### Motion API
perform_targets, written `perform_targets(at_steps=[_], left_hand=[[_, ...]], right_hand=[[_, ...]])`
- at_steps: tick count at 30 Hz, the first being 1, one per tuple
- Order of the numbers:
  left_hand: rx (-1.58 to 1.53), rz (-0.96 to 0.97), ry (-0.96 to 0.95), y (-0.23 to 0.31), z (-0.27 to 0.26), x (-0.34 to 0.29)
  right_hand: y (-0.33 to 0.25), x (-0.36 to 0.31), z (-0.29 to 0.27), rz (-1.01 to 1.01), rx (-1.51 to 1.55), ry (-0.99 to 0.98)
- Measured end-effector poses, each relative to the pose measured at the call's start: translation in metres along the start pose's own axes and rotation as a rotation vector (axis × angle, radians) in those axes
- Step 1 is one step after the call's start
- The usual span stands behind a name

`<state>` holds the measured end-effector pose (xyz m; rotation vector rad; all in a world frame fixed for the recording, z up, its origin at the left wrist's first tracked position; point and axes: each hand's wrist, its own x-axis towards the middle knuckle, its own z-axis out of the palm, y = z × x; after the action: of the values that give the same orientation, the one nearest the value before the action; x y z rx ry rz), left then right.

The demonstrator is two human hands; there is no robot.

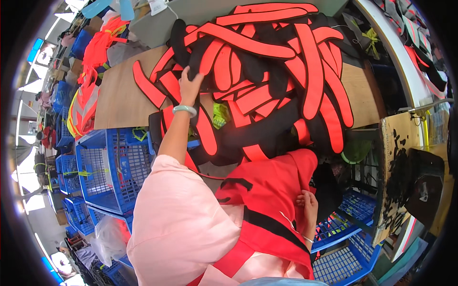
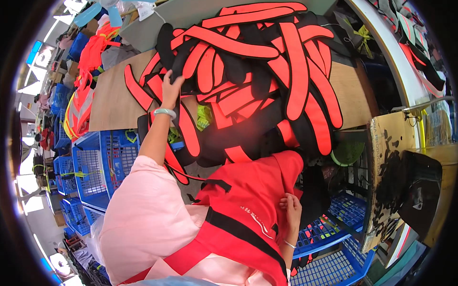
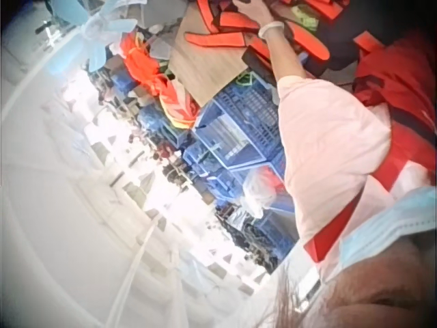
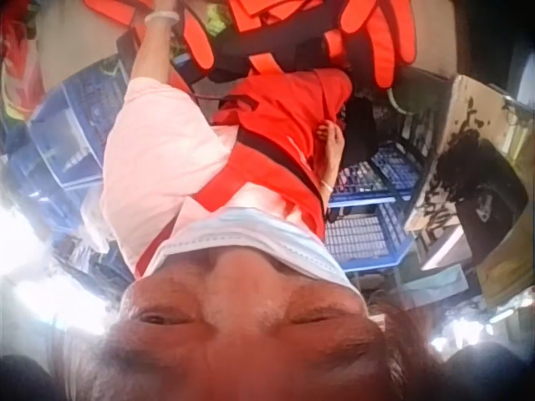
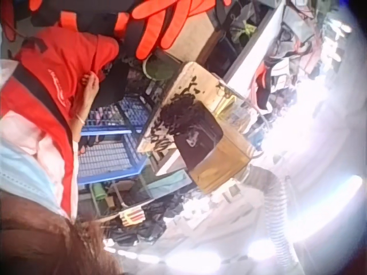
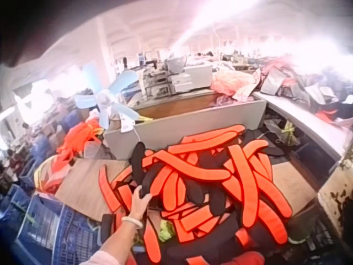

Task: The person assembles red and black fabric components by hand. They pick up a black fabric piece, fold it, and attach a red rectangular strip to it, repeating this process for multiple units in a factory setting.

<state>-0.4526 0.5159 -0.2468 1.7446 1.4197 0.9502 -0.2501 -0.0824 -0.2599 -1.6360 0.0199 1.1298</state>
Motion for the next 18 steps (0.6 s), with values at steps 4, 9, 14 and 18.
perform_targets(at_steps=[4, 9, 14, 18], left_hand=[[-0.463, -0.09, -0.195, 0.132, 0.013, -0.065], [-0.448, 0.202, -0.313, 0.19, 0.036, -0.196], [-0.819, 0.098, -0.716, 0.219, 0.072, -0.313], [-0.563, 0.313, -0.921, 0.214, 0.069, -0.359]], right_hand=[[-0.014, -0.003, 0.021, -0.028, -0.157, 0.003], [-0.096, 0.004, 0.056, -0.22, -0.168, -0.058], [-0.208, -0.002, 0.091, -0.487, -0.031, -0.286], [-0.255, -0.001, 0.109, -0.533, -0.439, -0.097]])
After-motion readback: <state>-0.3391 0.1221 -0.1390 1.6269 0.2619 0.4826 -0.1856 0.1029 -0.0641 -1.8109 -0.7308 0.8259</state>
